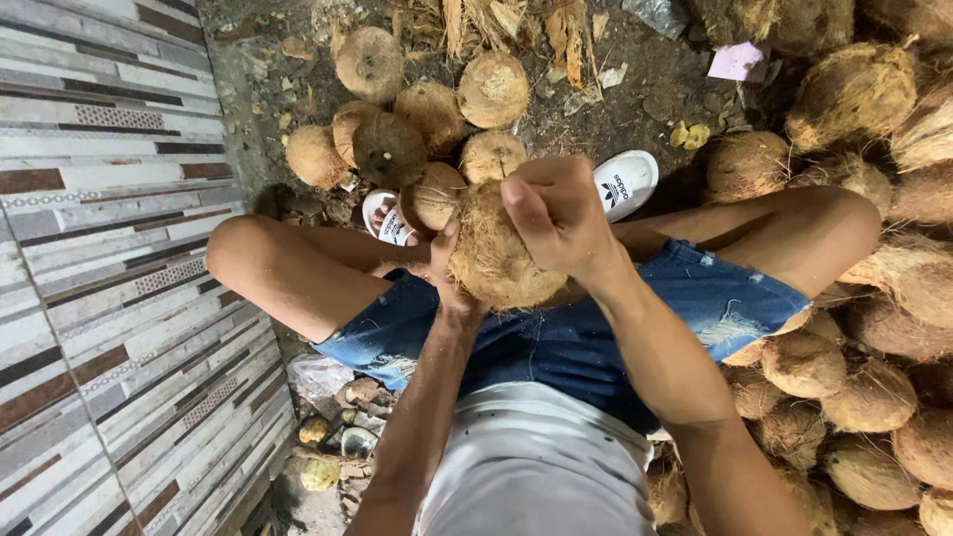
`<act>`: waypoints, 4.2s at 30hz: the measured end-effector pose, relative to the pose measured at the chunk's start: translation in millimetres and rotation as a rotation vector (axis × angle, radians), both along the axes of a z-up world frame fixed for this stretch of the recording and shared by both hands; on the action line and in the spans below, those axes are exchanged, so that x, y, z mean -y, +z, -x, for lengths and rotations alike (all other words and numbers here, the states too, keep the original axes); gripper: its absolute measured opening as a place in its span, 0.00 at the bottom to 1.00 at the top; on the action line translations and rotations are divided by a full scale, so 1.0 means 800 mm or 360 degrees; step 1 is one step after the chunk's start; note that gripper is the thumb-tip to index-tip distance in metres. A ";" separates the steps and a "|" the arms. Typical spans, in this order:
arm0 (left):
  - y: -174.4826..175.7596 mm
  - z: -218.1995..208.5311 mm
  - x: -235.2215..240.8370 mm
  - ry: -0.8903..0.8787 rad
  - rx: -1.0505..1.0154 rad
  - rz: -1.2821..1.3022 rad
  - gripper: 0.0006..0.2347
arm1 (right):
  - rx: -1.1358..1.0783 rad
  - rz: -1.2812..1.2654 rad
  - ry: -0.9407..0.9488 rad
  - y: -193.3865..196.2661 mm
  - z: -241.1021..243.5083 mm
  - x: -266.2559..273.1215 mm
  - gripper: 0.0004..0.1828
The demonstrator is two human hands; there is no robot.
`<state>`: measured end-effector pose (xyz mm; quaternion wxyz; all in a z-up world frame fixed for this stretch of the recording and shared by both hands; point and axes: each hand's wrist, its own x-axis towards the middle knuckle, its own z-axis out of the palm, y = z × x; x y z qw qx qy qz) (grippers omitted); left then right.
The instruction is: The person sits cross-legged on the floor and peels the fibrous husk off a coconut by hand. They rotate the coconut and pull away the fibers, discarding them onto the ground where other coconuts are piled.
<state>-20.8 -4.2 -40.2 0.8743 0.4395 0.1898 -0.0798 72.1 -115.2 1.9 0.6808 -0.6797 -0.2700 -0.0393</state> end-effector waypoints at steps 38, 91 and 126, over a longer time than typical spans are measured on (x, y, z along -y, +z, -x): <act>-0.066 0.003 -0.023 0.0279 -0.0727 0.0991 0.27 | 0.0705 0.0967 0.0080 -0.011 -0.002 0.038 0.33; 0.022 -0.003 -0.013 0.0335 -0.0135 -0.0261 0.45 | -0.0513 0.0199 -0.0649 -0.073 0.053 0.046 0.23; -0.068 0.019 -0.070 0.0604 -0.0605 0.0476 0.49 | -0.1152 0.0638 -0.0332 -0.086 -0.029 0.074 0.21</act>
